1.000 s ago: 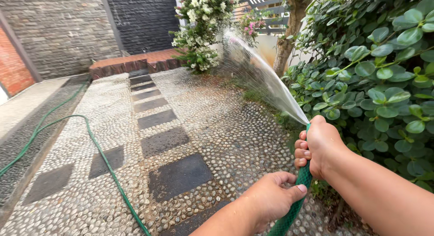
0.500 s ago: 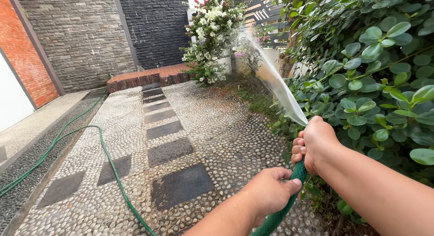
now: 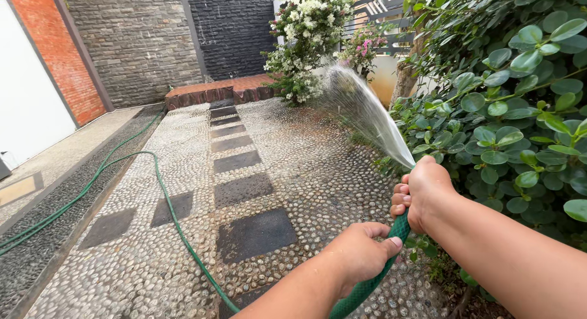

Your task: The person uses a garden hose to water several plants and bushes in an outdoor area. They move the hose to target different greenery and use their thumb to adjust the water spray.

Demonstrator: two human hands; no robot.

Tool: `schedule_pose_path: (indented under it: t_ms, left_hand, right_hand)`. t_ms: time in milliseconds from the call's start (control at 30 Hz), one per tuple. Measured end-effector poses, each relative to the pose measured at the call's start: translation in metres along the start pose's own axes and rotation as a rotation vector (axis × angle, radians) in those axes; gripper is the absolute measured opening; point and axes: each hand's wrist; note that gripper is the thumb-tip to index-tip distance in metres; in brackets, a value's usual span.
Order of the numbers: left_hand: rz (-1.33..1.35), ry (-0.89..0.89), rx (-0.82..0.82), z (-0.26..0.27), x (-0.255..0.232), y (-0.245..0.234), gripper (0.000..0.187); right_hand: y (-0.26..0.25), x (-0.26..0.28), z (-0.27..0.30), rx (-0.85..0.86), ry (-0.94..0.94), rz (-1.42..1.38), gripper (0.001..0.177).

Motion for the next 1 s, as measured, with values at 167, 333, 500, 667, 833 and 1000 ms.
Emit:
schedule_pose_path:
  t_ms: [167,333,500,667,833,1000]
  left_hand:
    - [0.053,-0.006,0.020,0.008,-0.005,-0.003,0.025]
    - [0.035,0.016,0.018,0.012,-0.003,0.000,0.024]
    - [0.009,0.032,0.008,0.016,0.004,0.007,0.022]
    - [-0.031,0.044,0.001,0.027,0.017,0.012,0.024]
    - [-0.049,0.020,-0.013,0.043,0.027,0.020,0.022]
    - [-0.081,-0.018,0.065,0.057,0.040,0.033,0.028]
  right_hand:
    - [0.003,0.000,0.009,-0.002,-0.020,0.005,0.036]
    - [-0.002,-0.001,0.014,0.006,-0.003,-0.014,0.036]
    - [-0.011,-0.007,0.016,0.006,0.037,-0.051,0.034]
    - [-0.017,-0.021,0.019,-0.009,0.058,-0.037,0.033]
    - [-0.028,-0.038,0.022,-0.031,0.075,-0.056,0.030]
    - [-0.049,-0.057,0.033,-0.097,0.096,-0.080,0.029]
Point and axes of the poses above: each hand's wrist, its own z-axis away from the middle knuckle, its own y-axis out of the palm, x = y × z, and after that the axes turned 8 degrees about z, right-handed
